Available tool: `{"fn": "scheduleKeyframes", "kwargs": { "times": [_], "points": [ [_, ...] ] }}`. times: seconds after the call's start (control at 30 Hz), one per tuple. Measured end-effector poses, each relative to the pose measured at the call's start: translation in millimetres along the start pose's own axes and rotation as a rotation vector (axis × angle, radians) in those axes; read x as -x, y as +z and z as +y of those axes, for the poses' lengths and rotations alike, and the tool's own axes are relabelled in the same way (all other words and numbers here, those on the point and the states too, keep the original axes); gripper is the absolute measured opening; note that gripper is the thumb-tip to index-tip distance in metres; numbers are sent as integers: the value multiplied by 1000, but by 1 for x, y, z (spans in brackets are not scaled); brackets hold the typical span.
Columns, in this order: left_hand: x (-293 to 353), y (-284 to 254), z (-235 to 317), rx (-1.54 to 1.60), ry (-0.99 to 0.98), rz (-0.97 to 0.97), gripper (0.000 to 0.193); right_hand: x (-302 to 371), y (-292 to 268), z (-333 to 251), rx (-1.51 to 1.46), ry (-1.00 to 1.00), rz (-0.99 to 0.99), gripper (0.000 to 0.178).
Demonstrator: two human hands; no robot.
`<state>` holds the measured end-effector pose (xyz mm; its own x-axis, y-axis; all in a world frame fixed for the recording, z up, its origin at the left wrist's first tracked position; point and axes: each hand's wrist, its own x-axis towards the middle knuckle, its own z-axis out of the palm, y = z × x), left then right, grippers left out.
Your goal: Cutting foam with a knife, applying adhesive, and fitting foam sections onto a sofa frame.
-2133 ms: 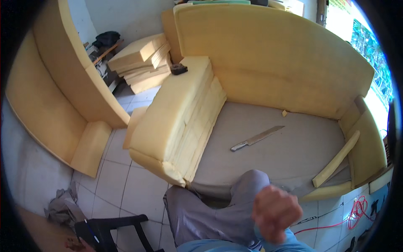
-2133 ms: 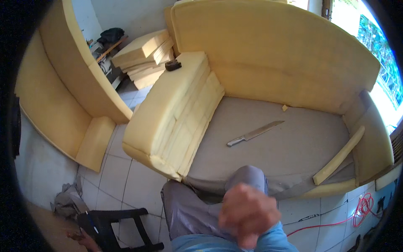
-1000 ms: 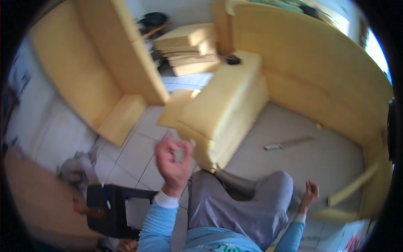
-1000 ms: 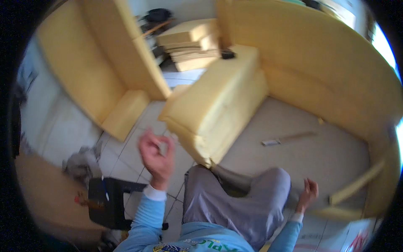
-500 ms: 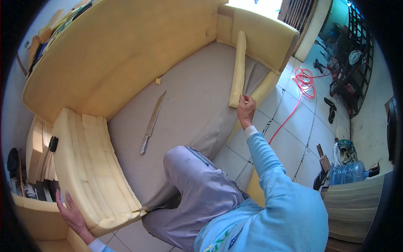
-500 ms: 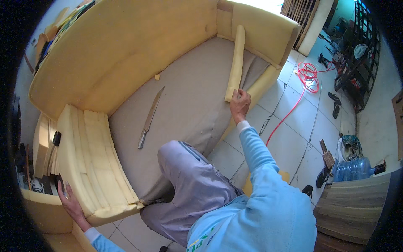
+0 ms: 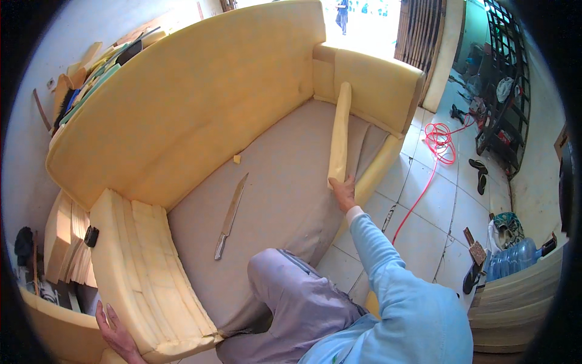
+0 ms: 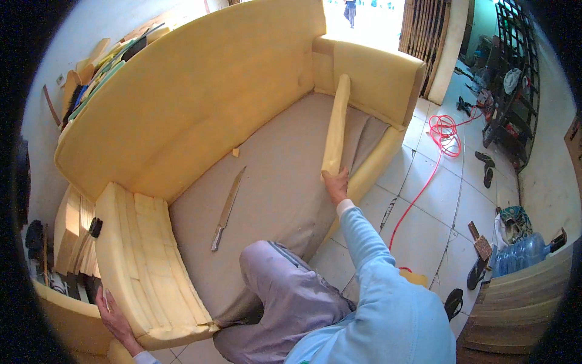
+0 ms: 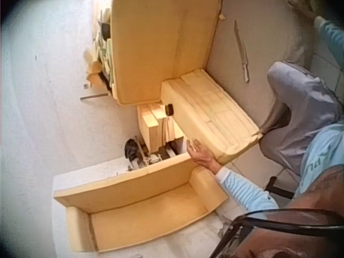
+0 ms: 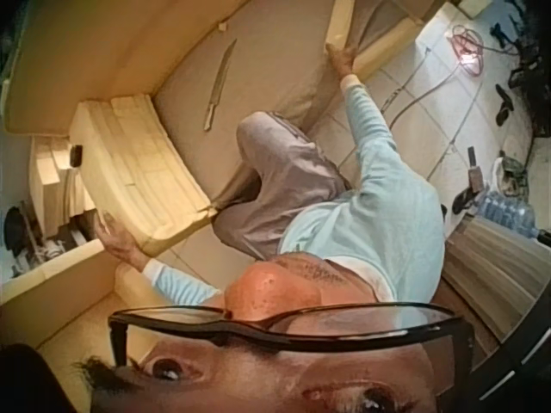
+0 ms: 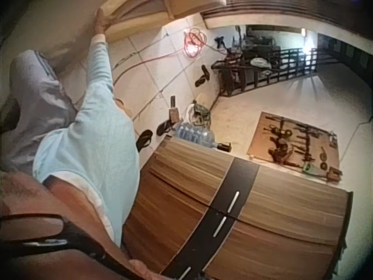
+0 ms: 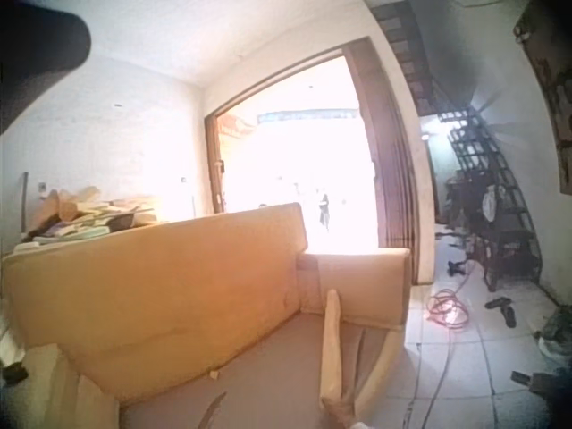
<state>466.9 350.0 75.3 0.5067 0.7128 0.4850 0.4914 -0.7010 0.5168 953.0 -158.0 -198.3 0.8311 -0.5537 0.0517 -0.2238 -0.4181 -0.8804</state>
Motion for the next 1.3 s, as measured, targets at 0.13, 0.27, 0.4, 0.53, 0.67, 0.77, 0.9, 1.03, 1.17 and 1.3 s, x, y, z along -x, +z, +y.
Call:
{"fn": "scheduleKeyframes", "kwargs": {
  "times": [0.13, 0.27, 0.4, 0.53, 0.67, 0.77, 0.9, 1.03, 1.17, 1.3],
  "points": [
    [7, 0, -8, 54, -6, 98, 49, 54, -32, -54, -827, 307, -617, 69],
    [5, -9, -19, 67, 61, 270, 50, 132, -31, -94, -1023, 175, -818, 72],
    [34, -13, -7, 384, 372, 614, 38, 196, -50, -127, -1118, 145, -1075, 79],
    [124, 43, 65, 319, 378, 548, 31, 268, -62, -140, -951, -29, -1206, 82],
    [227, 117, 77, 708, -205, 243, 25, 362, -46, -132, -869, -183, -1277, 85],
    [273, 154, 38, 807, -739, 152, 33, 419, -40, -109, -943, -300, -1320, 87],
    [279, 167, 12, 724, -959, 114, 41, 438, -24, -63, -707, -247, -1337, 87],
    [258, 174, 32, 755, -1033, 100, 27, 436, 4, -27, -628, 30, -1311, 88],
    [260, 179, 25, 762, -1199, 193, 27, 433, -18, -55, -576, 119, -1397, 77],
    [261, 186, 13, 809, -1172, 288, 29, 425, -19, -60, -591, 296, -1423, 71]
  ]
}}
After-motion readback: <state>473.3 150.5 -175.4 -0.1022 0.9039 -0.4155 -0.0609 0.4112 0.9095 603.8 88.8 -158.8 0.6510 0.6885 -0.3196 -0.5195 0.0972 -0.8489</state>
